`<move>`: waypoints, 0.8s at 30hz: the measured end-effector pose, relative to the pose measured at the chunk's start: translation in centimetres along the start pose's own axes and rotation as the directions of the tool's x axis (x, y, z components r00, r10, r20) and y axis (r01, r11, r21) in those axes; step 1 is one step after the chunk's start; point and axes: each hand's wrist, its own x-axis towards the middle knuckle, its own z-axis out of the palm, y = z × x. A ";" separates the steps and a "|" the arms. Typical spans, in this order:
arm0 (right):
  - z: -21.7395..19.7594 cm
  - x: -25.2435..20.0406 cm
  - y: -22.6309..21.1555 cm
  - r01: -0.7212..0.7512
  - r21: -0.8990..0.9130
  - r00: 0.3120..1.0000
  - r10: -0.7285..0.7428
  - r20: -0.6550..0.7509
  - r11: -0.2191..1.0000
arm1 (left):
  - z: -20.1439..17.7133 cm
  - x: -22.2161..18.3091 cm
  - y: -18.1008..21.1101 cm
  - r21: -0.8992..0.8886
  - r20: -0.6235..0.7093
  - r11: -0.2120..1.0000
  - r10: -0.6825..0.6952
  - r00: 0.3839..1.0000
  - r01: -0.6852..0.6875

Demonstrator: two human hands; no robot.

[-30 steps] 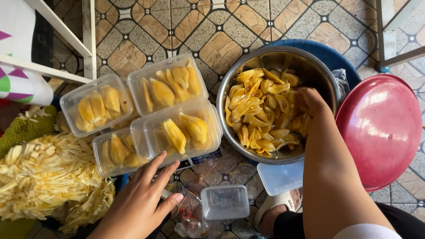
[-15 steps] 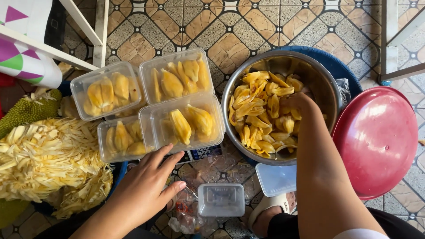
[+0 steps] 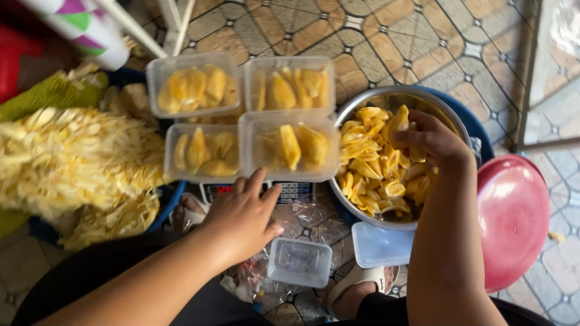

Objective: The person takes pieces of jackfruit from a large metal bowl and places them into plastic containers, using a digital scale to weigh the portions.

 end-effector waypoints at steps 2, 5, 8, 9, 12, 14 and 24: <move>5.3 -2.7 -6.0 0.010 -0.137 0.999 -0.003 0.047 0.991 | 0.8 0.3 -0.1 -0.014 -0.008 1.000 -0.020 1.000 0.020; 12.5 -4.8 -10.2 -0.013 -0.357 0.993 0.054 0.103 0.934 | 0.9 0.4 0.5 -0.020 0.010 0.999 -0.039 0.999 0.039; 18.5 -3.0 -8.9 0.008 -0.500 0.989 0.065 0.130 0.866 | 0.9 0.3 1.0 0.006 0.025 0.999 -0.054 0.998 0.054; 20.2 -1.9 -8.0 0.061 -0.543 0.989 0.022 0.145 0.837 | 0.9 0.4 1.1 0.034 0.023 0.998 -0.059 0.998 0.058; 23.7 -3.7 -10.2 0.153 -0.654 0.984 -0.050 0.173 0.741 | 1.2 1.3 1.1 0.063 -0.015 0.996 -0.061 0.998 0.062; 22.7 -1.3 -9.1 0.155 -0.551 0.984 -0.081 0.157 0.820 | 1.9 1.7 0.8 0.061 -0.067 0.997 -0.035 0.997 0.039; 23.0 -0.5 -7.5 0.124 -0.733 0.981 -0.193 -0.009 0.669 | 3.5 3.2 1.8 0.124 -0.038 0.987 -0.100 0.994 0.104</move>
